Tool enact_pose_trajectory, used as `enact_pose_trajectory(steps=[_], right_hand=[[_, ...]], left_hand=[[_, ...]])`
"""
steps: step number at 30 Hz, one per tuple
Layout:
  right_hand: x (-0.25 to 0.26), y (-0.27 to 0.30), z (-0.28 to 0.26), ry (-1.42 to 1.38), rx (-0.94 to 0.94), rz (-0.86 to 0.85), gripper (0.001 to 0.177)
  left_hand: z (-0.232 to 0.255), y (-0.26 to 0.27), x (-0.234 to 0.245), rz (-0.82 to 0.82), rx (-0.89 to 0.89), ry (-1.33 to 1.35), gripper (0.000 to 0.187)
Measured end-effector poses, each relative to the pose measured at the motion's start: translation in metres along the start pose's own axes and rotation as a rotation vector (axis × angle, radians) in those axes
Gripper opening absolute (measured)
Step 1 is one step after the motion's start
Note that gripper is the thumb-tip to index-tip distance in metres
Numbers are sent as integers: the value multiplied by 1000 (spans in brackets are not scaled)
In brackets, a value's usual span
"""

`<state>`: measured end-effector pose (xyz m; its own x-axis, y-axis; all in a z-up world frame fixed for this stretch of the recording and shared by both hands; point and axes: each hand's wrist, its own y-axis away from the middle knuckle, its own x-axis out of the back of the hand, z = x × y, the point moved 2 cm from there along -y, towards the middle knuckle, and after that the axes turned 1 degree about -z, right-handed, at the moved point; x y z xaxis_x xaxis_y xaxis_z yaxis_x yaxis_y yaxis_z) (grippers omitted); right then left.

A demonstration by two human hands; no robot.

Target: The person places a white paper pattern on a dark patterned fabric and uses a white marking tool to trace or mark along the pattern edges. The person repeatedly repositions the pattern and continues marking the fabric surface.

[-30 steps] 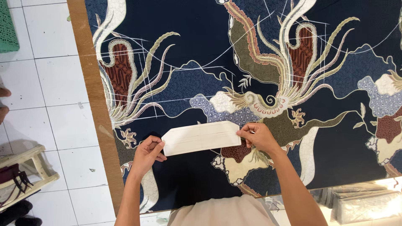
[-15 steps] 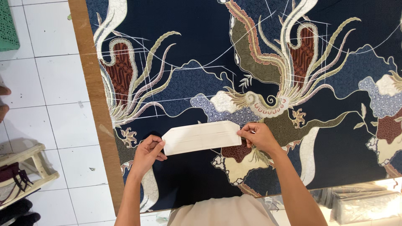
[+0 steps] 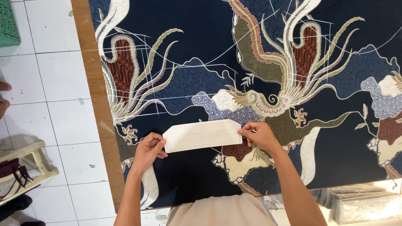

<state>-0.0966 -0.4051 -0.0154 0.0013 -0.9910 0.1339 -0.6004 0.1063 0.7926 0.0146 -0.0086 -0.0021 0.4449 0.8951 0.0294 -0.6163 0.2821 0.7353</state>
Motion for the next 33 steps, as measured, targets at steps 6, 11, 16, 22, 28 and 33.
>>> enact_pose_trajectory(steps=[6, 11, 16, 22, 28, 33], right_hand=[[0, -1, 4, -34, 20, 10, 21], [0, 0, 6, -30, 13, 27, 21], [-2, 1, -3, -19, 95, 97, 20], [-3, -13, -28, -3, 212, 279, 20], [-11, -31, -45, 63, 224, 402, 23], [-15, -36, -47, 106, 270, 509, 22]], left_hand=[[-3, 0, 1, 5, 4, 2, 13], [-7, -1, 1, -6, -9, 22, 14], [-4, -4, -4, 80, -105, 19, 15], [23, -20, -11, 311, -277, -86, 14], [55, -33, -16, 531, -415, -489, 16], [55, -37, -18, 578, -380, -465, 17]])
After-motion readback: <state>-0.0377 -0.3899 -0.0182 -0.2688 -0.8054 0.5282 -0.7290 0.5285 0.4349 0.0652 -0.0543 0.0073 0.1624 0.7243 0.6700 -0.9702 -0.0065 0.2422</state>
